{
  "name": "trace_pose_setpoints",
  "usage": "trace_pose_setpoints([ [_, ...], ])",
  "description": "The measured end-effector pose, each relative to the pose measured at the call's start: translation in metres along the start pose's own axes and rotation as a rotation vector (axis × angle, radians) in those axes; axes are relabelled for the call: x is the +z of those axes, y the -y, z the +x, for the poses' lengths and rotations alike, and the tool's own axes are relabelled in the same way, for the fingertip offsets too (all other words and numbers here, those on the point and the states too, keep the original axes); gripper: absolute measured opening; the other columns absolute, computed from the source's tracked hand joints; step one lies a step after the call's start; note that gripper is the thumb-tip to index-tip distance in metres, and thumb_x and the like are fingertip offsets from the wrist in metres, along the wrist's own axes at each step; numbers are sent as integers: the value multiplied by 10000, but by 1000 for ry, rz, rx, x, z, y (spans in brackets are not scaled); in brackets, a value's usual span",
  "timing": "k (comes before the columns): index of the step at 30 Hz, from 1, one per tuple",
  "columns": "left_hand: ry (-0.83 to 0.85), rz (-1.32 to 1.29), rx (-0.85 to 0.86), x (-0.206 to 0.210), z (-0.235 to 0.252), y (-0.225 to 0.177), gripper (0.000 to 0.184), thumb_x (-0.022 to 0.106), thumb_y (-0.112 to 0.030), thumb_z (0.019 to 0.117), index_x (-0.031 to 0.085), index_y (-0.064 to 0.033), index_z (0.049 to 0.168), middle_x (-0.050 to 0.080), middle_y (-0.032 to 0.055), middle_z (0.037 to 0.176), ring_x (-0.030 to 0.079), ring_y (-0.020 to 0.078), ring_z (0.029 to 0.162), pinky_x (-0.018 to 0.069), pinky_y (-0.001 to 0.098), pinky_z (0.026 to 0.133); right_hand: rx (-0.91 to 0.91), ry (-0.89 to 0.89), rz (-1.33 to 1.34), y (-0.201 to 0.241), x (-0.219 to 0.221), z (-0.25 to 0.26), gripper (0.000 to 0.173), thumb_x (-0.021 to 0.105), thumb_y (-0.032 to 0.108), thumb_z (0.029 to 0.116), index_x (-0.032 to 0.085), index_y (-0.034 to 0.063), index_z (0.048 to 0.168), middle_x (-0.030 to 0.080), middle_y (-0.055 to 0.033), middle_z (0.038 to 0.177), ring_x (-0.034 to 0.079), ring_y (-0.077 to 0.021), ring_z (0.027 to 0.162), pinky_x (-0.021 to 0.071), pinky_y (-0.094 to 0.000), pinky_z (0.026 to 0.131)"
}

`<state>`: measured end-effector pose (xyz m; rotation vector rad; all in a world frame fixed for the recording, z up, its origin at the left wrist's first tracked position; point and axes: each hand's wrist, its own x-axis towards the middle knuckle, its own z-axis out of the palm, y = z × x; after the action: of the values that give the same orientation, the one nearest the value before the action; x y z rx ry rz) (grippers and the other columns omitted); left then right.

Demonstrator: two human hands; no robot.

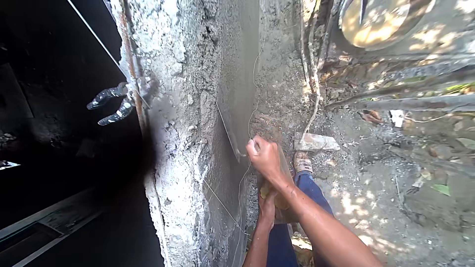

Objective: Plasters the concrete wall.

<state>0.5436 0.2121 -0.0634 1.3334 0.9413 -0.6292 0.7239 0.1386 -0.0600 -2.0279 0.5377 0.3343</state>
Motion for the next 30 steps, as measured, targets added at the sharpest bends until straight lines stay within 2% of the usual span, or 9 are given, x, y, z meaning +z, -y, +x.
trace_pose_setpoints([
  [5,3,9,-7,-2,2,0,547,726,-271,899,570,42,1320,704,189,1174,695,257,1093,574,438,989,-21,4,70,11,-13,24,361,504,381,1012,566,147,743,499,-56,553,499,-227,449,371,-430,402],
  [9,-29,3,15,0,5,-6,518,672,-227,917,521,20,1347,676,134,1176,665,169,1079,554,370,979,28,-39,16,9,1,1,340,533,385,972,591,147,735,508,-18,550,549,-221,515,419,-451,478],
  [12,-20,-8,15,-5,5,-13,522,714,-236,893,566,40,1310,699,169,1159,690,228,1069,571,414,972,19,1,54,14,0,27,341,535,364,986,644,116,779,581,-78,614,597,-274,566,452,-512,495],
  [14,-14,-4,4,-9,6,-12,545,731,-244,890,564,49,1319,700,197,1171,695,265,1087,576,444,984,-14,-42,44,15,0,34,354,509,371,997,573,149,729,518,-47,573,529,-233,500,386,-454,442],
  [18,-43,17,12,-9,6,-14,539,736,-238,875,560,33,1306,697,159,1143,689,211,1054,573,399,965,71,-1,-23,10,-2,0,362,506,395,990,588,145,741,517,-32,565,562,-231,539,432,-464,494],
  [21,-38,23,18,-12,9,-21,567,746,-253,877,558,40,1325,700,182,1169,695,243,1079,577,428,979,39,1,40,20,-6,26,344,529,354,990,659,95,805,588,-95,625,604,-288,578,464,-517,516],
  [24,-49,46,3,-19,9,-19,590,758,-279,869,563,43,1322,702,195,1173,701,267,1082,585,447,976,-29,-77,78,27,-11,50,353,490,371,1015,558,146,752,503,-65,569,500,-240,462,354,-433,410],
  [28,-35,39,19,-20,11,-21,569,752,-267,873,570,34,1321,701,185,1175,697,257,1087,581,438,980,17,-50,15,16,-7,19,338,524,366,984,581,144,736,503,-24,556,529,-211,499,412,-442,457],
  [30,-35,34,14,-20,13,-26,587,750,-259,874,551,38,1340,694,185,1191,690,251,1101,574,436,990,17,-1,10,23,-12,25,347,524,365,981,618,116,758,543,-55,579,571,-247,536,438,-477,493],
])
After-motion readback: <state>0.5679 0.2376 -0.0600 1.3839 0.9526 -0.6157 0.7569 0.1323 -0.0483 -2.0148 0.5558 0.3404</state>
